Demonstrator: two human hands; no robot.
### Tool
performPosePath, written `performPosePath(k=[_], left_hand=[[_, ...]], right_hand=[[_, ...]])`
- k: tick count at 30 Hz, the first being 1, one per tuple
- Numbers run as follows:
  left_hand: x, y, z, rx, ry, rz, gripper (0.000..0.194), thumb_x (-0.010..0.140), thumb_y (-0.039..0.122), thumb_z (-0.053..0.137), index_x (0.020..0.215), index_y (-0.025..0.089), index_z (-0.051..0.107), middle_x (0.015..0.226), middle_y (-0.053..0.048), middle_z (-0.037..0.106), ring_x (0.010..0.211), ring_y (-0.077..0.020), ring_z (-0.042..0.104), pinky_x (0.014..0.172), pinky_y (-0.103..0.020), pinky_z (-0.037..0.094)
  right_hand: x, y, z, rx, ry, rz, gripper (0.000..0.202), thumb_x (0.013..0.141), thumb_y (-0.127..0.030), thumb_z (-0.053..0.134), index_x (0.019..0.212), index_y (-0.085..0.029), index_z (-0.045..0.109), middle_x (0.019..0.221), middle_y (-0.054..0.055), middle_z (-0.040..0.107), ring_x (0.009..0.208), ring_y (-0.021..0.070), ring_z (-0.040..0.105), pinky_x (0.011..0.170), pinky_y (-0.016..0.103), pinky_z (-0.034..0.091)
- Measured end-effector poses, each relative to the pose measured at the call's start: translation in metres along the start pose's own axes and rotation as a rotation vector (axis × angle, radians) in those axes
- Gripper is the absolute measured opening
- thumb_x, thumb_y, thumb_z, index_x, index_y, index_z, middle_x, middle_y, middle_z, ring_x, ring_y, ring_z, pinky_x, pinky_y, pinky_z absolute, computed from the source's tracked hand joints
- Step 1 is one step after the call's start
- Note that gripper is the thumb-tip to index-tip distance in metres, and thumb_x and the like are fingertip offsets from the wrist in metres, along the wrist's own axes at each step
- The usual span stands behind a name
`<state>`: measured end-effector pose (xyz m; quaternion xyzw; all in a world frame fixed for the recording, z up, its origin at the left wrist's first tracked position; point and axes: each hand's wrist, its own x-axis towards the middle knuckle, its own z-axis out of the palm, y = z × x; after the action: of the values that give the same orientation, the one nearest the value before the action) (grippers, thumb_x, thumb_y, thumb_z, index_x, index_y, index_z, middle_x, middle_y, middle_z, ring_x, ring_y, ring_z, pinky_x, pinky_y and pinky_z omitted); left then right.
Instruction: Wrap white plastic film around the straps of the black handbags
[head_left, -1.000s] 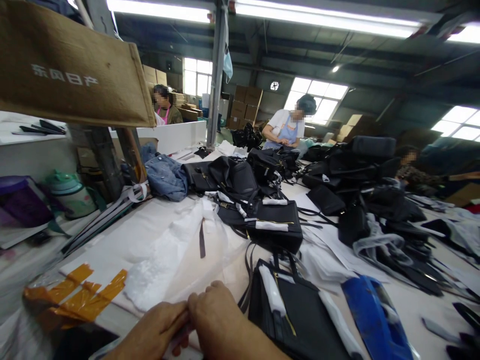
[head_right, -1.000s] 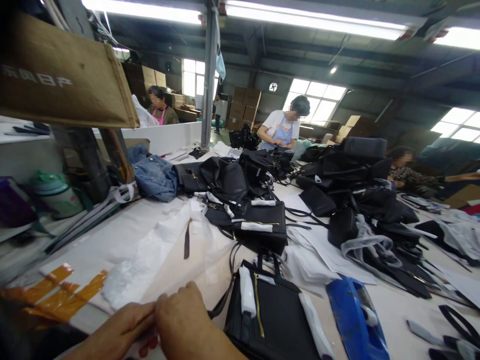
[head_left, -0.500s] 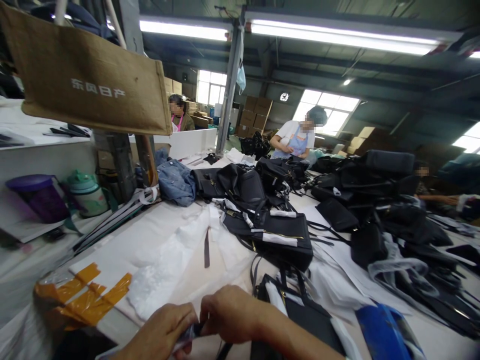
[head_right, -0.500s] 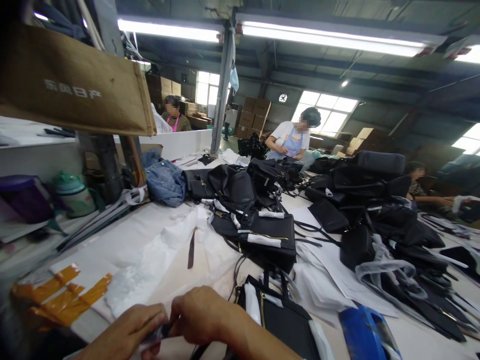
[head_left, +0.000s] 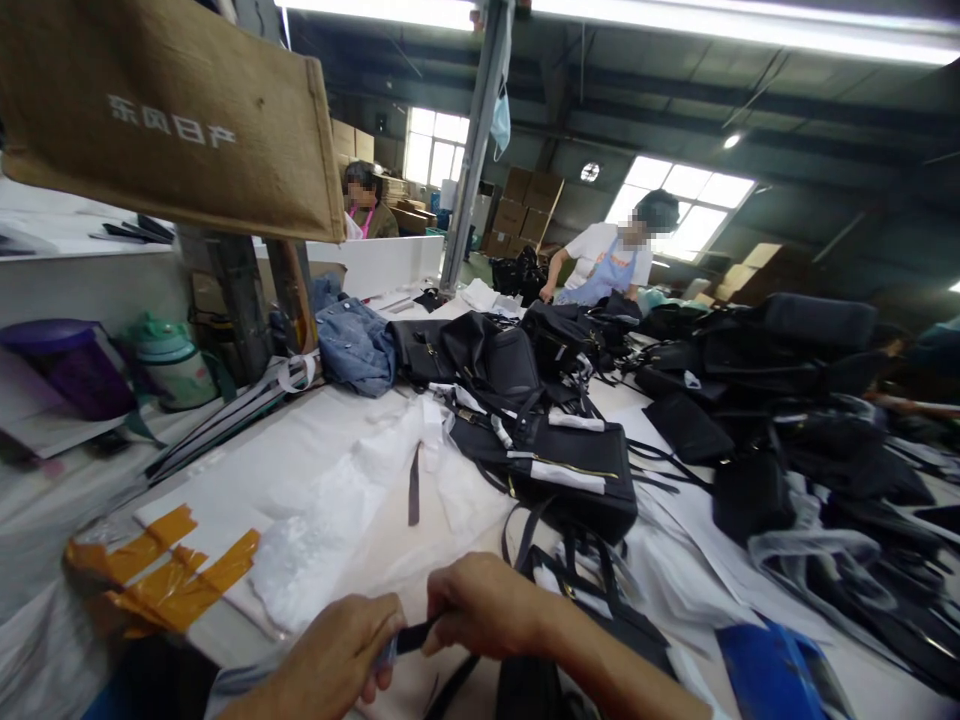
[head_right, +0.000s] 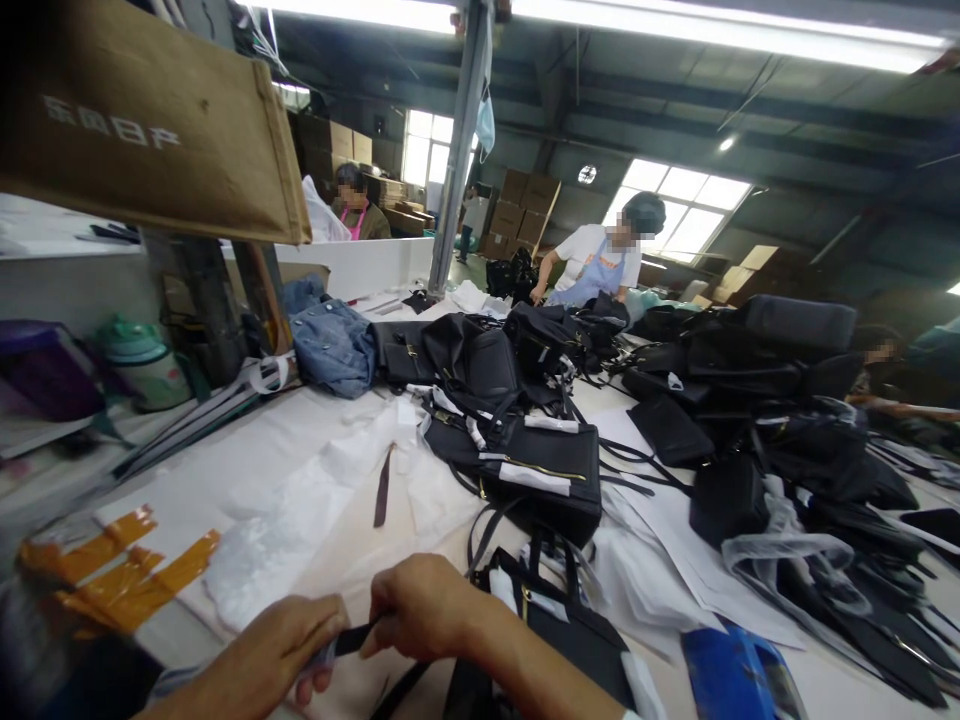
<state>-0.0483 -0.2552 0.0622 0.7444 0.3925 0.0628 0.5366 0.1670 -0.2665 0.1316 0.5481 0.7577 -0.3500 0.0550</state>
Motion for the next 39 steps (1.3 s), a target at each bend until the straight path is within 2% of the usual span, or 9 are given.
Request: performPosePath(k=[4,8,11,15,21,24,28,33,39], left_hand=[[0.007,-0.001,0.003,0.037,0.0,0.008,0.05,0.096,0.052,0.028,0.072,0.018,0.057,0.06,-0.001,0.068,0.049,-0.0129,0.062,0.048,-0.019,0.042],[0.012,0.005,0.005,0.104,0.036,0.036,0.049,0.098,0.045,0.022,0.075,0.019,0.057,0.063,-0.001,0.069,0.054,-0.0127,0.063,0.053,-0.019,0.043],[0.011,0.019,0.008,0.23,0.056,0.115,0.036,0.097,0.033,0.028,0.079,0.021,0.057,0.068,-0.001,0.069,0.058,-0.0136,0.063,0.055,-0.021,0.042],[0.01,0.043,0.01,0.448,0.113,0.334,0.018,0.081,0.012,0.042,0.086,0.021,0.057,0.073,-0.002,0.069,0.064,-0.0174,0.062,0.058,-0.024,0.041],[0.009,0.071,0.016,0.544,0.263,0.667,0.018,0.085,0.017,0.045,0.098,0.019,0.056,0.069,-0.004,0.067,0.059,-0.0197,0.06,0.052,-0.026,0.041],[0.004,0.086,0.009,0.469,0.24,0.661,0.025,0.091,0.018,0.039,0.115,0.016,0.048,0.08,-0.005,0.068,0.067,-0.0185,0.062,0.061,-0.026,0.046],[0.0,0.108,-0.008,0.456,0.132,0.536,0.024,0.095,0.014,0.03,0.094,0.02,0.054,0.101,-0.006,0.062,0.067,-0.0114,0.06,0.063,-0.021,0.045],[0.006,0.149,-0.018,0.468,0.13,0.575,0.019,0.096,0.019,0.035,0.093,0.02,0.053,0.099,-0.003,0.06,0.072,-0.0118,0.059,0.065,-0.02,0.044],[0.022,0.226,-0.024,0.41,0.158,0.718,0.016,0.094,0.02,0.04,0.098,0.018,0.055,0.1,-0.005,0.064,0.089,-0.017,0.061,0.079,-0.025,0.046]], right_hand=[[-0.009,0.028,-0.007,0.16,-0.112,0.009,0.028,0.08,-0.038,0.063,0.104,-0.024,0.068,0.078,-0.002,0.07,0.073,0.014,0.062,0.06,0.02,0.038],[-0.014,0.047,-0.007,0.081,-0.023,0.069,0.025,0.078,-0.039,0.065,0.095,-0.021,0.069,0.077,-0.001,0.067,0.069,0.0136,0.057,0.056,0.021,0.033],[-0.024,0.036,-0.009,0.076,0.05,0.026,0.023,0.077,-0.039,0.066,0.091,-0.021,0.068,0.073,-0.001,0.065,0.066,0.0125,0.054,0.054,0.021,0.031],[-0.05,0.019,-0.022,0.208,0.116,0.024,0.008,0.079,-0.027,0.061,0.084,-0.02,0.063,0.067,-0.004,0.063,0.06,0.0098,0.053,0.052,0.019,0.031],[-0.091,0.012,-0.039,0.388,0.096,0.099,0.004,0.083,-0.023,0.056,0.085,-0.021,0.059,0.067,-0.005,0.061,0.059,0.0093,0.053,0.051,0.018,0.033],[-0.106,0.009,-0.045,0.358,0.178,0.135,0.01,0.088,-0.029,0.054,0.083,-0.021,0.057,0.065,-0.005,0.056,0.058,0.0095,0.047,0.051,0.02,0.031],[-0.121,0.004,-0.053,0.207,0.319,0.148,0.019,0.092,-0.037,0.05,0.082,-0.021,0.054,0.064,-0.005,0.052,0.057,0.0103,0.043,0.052,0.023,0.029],[-0.147,-0.003,-0.073,0.148,0.413,0.113,0.028,0.095,-0.045,0.044,0.083,-0.021,0.054,0.062,-0.005,0.048,0.055,0.0103,0.04,0.05,0.023,0.027],[-0.183,0.005,-0.093,0.221,0.556,0.024,0.026,0.094,-0.044,0.046,0.106,-0.022,0.054,0.069,-0.004,0.05,0.06,0.0108,0.043,0.054,0.022,0.032]])
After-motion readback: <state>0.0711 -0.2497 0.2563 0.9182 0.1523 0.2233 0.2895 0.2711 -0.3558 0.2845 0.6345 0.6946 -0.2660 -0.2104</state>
